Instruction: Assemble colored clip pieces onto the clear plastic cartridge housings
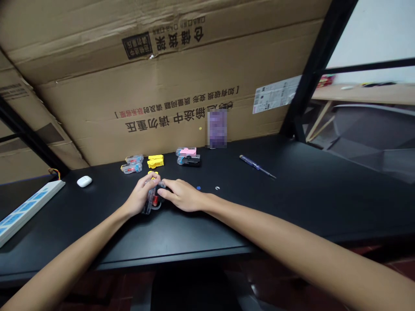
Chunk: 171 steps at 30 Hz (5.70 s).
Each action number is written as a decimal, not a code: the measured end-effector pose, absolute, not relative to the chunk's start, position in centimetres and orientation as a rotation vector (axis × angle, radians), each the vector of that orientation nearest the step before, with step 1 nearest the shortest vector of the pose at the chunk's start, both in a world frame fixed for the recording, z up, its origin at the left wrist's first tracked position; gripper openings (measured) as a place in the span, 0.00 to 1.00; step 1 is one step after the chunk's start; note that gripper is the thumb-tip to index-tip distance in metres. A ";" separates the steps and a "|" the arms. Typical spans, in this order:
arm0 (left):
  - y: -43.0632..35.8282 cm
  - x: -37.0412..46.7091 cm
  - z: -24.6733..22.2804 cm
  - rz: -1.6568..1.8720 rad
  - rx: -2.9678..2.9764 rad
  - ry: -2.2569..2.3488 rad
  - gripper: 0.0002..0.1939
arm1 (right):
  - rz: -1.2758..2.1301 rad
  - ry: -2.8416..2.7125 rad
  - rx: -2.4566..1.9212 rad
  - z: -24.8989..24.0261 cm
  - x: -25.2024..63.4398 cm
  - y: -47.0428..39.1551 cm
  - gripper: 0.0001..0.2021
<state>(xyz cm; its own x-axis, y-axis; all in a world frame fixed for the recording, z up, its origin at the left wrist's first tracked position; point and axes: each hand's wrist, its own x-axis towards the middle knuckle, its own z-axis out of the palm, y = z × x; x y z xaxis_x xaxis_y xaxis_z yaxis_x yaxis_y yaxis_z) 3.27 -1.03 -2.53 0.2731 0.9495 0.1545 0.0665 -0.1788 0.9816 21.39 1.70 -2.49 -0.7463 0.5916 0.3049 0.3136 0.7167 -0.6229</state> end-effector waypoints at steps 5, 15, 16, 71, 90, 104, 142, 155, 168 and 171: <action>-0.9 3.3 -2.7 1.102 1.503 1.005 0.19 | 0.750 -2.408 -0.685 -2.6 21.4 1.7 0.14; -0.7 3.2 -2.7 1.083 1.492 1.048 0.20 | 0.773 -2.403 -0.726 -2.5 21.4 1.4 0.13; -0.7 3.2 -2.5 1.101 1.503 1.056 0.20 | 0.798 -2.365 -0.727 -2.5 21.4 1.5 0.14; 3.9 -4.1 -2.6 0.951 2.367 1.639 0.14 | -0.138 -2.565 -1.207 0.7 16.0 9.0 0.09; 4.0 -4.4 -3.6 0.739 2.541 1.396 0.13 | 0.194 -2.177 -0.704 -2.3 23.2 4.1 0.12; 0.7 -1.4 -0.8 1.462 2.380 1.379 0.09 | 0.410 -2.044 -0.779 -2.2 22.3 2.4 0.08; -0.1 0.5 -1.4 1.236 2.365 1.097 0.09 | 0.765 -2.240 -0.815 -1.8 21.2 2.1 0.14; 2.2 -1.7 -2.5 0.634 2.687 1.574 0.13 | 0.984 -2.006 -0.942 -2.1 21.4 3.0 0.12; 1.0 1.0 -1.9 1.262 1.911 1.396 0.16 | 0.944 -1.986 -0.773 -2.4 21.2 2.7 0.16; 0.8 1.4 -1.9 1.262 1.875 1.332 0.18 | 0.956 -2.019 -0.723 -2.5 21.3 2.8 0.18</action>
